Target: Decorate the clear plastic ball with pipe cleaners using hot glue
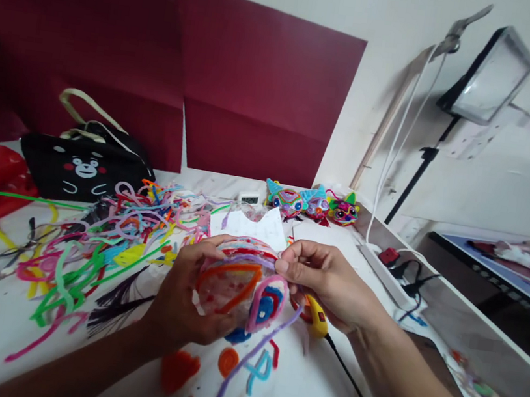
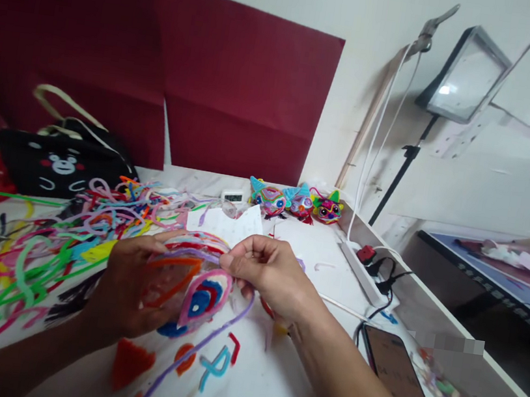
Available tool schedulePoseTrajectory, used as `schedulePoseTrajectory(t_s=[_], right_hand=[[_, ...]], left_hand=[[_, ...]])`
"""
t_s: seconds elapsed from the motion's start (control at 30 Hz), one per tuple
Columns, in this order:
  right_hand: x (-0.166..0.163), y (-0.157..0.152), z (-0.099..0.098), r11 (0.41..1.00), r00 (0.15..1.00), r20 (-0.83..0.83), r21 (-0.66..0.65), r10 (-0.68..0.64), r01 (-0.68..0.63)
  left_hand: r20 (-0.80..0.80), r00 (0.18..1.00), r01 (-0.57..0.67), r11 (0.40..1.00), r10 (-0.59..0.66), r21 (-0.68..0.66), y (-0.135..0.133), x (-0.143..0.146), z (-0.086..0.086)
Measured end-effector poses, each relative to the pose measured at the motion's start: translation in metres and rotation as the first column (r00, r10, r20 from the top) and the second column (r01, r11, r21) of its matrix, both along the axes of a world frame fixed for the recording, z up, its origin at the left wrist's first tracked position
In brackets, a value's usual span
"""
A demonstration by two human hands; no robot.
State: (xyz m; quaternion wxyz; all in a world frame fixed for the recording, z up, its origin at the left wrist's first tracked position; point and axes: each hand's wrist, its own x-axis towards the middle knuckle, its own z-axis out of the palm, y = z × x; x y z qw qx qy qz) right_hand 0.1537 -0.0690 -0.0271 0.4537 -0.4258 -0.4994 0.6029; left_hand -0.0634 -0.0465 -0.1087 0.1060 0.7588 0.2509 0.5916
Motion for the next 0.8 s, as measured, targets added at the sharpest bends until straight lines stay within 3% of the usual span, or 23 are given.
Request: schedulePoseTrajectory(t_s=[0.33,0.63,0.8], right_hand=[[0.005,-0.002,0.000,0.990,0.994,0.092,0.130,-0.060,0.048],[0.012,-0.004,0.003,0.997,0.986,0.169,0.079,0.011,-0.025],[0.013,-0.009,-0.004,0.959,0.965,0.239,0.282,-0.105,0.034]], left_hand=[[0.024,0.992,0.127,0.987,-0.125,-0.098,-0.002,0.001,0.000],[-0.018,0.996,0.085,0.992,-0.088,-0.096,-0.005,0.001,0.000],[0.019,0.983,0.181,0.980,-0.180,-0.085,-0.005,0.003,0.005]])
